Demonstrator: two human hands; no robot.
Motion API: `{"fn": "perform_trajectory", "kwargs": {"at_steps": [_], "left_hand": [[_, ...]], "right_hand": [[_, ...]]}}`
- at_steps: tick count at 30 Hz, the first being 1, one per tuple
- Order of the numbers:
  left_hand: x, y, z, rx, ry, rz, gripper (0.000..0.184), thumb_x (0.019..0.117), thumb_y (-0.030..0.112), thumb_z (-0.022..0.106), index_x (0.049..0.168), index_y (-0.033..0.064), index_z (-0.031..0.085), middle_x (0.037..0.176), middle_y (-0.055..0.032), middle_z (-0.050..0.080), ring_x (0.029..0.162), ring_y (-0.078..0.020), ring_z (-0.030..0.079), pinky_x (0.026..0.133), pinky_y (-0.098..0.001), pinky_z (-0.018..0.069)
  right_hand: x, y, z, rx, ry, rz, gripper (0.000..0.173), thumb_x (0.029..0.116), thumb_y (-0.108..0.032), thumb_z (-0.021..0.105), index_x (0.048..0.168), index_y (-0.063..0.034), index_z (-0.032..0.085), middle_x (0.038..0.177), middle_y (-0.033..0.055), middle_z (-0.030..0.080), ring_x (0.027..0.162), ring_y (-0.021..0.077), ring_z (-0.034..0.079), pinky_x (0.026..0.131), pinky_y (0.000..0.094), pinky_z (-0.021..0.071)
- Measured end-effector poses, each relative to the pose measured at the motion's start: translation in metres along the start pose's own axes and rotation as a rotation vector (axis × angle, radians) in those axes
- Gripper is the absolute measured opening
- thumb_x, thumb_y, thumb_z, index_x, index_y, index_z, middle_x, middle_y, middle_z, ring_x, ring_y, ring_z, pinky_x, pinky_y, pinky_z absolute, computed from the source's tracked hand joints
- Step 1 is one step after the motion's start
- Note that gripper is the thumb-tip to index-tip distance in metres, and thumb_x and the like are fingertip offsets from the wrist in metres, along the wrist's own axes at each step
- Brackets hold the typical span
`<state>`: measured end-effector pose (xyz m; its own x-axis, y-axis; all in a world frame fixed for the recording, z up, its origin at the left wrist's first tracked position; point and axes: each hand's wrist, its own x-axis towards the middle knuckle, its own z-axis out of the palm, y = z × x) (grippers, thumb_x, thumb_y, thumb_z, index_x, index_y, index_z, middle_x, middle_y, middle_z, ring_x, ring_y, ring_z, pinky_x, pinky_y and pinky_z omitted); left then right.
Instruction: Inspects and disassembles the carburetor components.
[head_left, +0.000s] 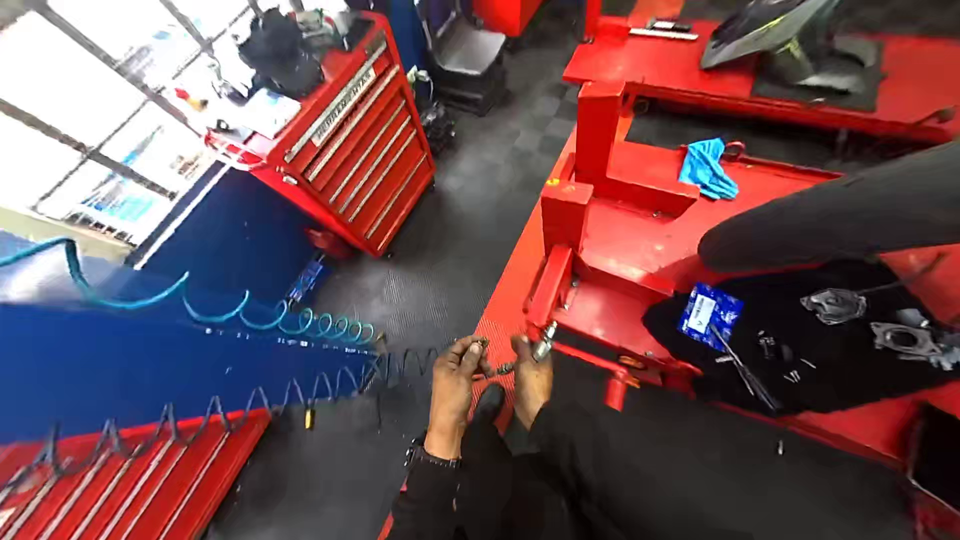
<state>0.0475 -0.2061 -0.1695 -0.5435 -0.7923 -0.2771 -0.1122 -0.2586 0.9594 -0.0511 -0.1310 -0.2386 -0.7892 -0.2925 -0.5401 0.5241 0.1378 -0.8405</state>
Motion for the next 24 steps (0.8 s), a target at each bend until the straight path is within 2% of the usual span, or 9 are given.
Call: {"fn": "perform_trajectory", "kwargs": {"at_steps": [3,7,9,11,13,14,16,19,24], "left_hand": [[0.035,0.015,-0.044,0.288,-0.135,-0.02,0.025,0.1069,0.02,0.053,0.118,0.0059,0.072,0.088,-0.0068,0.073,0.075,-0.018,0.07,0.076,-0.0385,0.0607],[0.083,0.046,-0.078,0.318,-0.256,0.03,0.024,0.1052,0.016,0.055,0.114,0.0054,0.074,0.089,-0.0069,0.075,0.075,-0.0179,0.071,0.076,-0.0379,0.0613],[0.1,0.053,-0.084,0.344,-0.33,0.07,0.021,0.1043,0.015,0.056,0.111,0.0071,0.075,0.089,-0.005,0.075,0.075,-0.0166,0.071,0.075,-0.0374,0.0619],[0.113,0.061,-0.082,0.334,-0.408,0.119,0.019,0.1027,0.012,0.059,0.109,0.0086,0.076,0.092,-0.0043,0.074,0.076,-0.0172,0.07,0.075,-0.0379,0.0618],[0.121,0.07,-0.076,0.307,-0.476,0.158,0.016,0.1002,0.011,0.062,0.105,0.0105,0.078,0.094,-0.0041,0.073,0.077,-0.0183,0.07,0.075,-0.0381,0.0618],[0.125,0.076,-0.073,0.307,-0.508,0.18,0.016,0.0991,0.01,0.063,0.103,0.0113,0.078,0.095,-0.0039,0.073,0.078,-0.0184,0.07,0.075,-0.038,0.0622],[0.129,0.084,-0.065,0.317,-0.557,0.268,0.016,0.097,0.01,0.064,0.1,0.0129,0.079,0.094,-0.0022,0.073,0.077,-0.0174,0.07,0.074,-0.0367,0.0623],[0.133,0.088,-0.057,0.319,-0.594,0.432,0.017,0.0969,0.012,0.063,0.1,0.0139,0.08,0.093,-0.0003,0.073,0.075,-0.015,0.07,0.07,-0.0336,0.0633],[0.141,0.091,-0.047,0.303,-0.698,0.477,0.017,0.0976,0.016,0.064,0.098,0.0142,0.08,0.092,-0.001,0.074,0.076,-0.0162,0.071,0.072,-0.034,0.064]], "right_hand": [[-0.018,-0.009,-0.002,0.065,0.095,-0.018,0.031,0.1062,-0.022,0.054,0.122,0.004,0.057,0.091,0.0121,0.071,0.076,0.0192,0.068,0.069,0.0383,0.0582],[-0.053,-0.049,-0.024,0.025,0.062,-0.233,0.041,0.1059,-0.016,0.05,0.138,0.0081,0.041,0.084,0.0145,0.071,0.071,0.0233,0.07,0.067,0.0398,0.0613],[-0.085,-0.063,-0.025,-0.063,-0.01,-0.422,0.053,0.1032,-0.019,0.053,0.145,0.0085,0.036,0.097,0.0125,0.071,0.073,0.0208,0.068,0.065,0.0382,0.0606],[-0.103,-0.079,-0.016,-0.159,-0.123,-0.602,0.055,0.1011,-0.025,0.059,0.145,0.0043,0.043,0.118,0.0115,0.067,0.081,0.0182,0.067,0.066,0.0353,0.0608],[-0.104,-0.095,-0.005,-0.232,-0.294,-0.684,0.046,0.1016,-0.027,0.06,0.14,-0.0014,0.055,0.13,0.0128,0.061,0.092,0.0182,0.067,0.075,0.0361,0.0609],[-0.1,-0.101,0.002,-0.258,-0.36,-0.68,0.041,0.1026,-0.029,0.06,0.135,-0.0041,0.062,0.127,0.011,0.064,0.09,0.0167,0.066,0.075,0.0353,0.0604],[-0.088,-0.111,0.017,-0.287,-0.406,-0.556,0.036,0.104,-0.034,0.059,0.127,-0.0073,0.067,0.105,0.0046,0.072,0.069,0.0124,0.064,0.06,0.0319,0.0568],[-0.075,-0.119,0.026,-0.248,-0.32,-0.346,0.033,0.1029,-0.034,0.059,0.121,-0.0082,0.068,0.08,0.0027,0.068,0.06,0.0126,0.059,0.054,0.0296,0.0504],[-0.073,-0.139,0.01,-0.096,-0.484,-0.161,0.034,0.1061,-0.034,0.055,0.121,-0.0049,0.065,0.071,0.0064,0.062,0.046,0.0089,0.044,0.042,0.0233,0.0356]]}}
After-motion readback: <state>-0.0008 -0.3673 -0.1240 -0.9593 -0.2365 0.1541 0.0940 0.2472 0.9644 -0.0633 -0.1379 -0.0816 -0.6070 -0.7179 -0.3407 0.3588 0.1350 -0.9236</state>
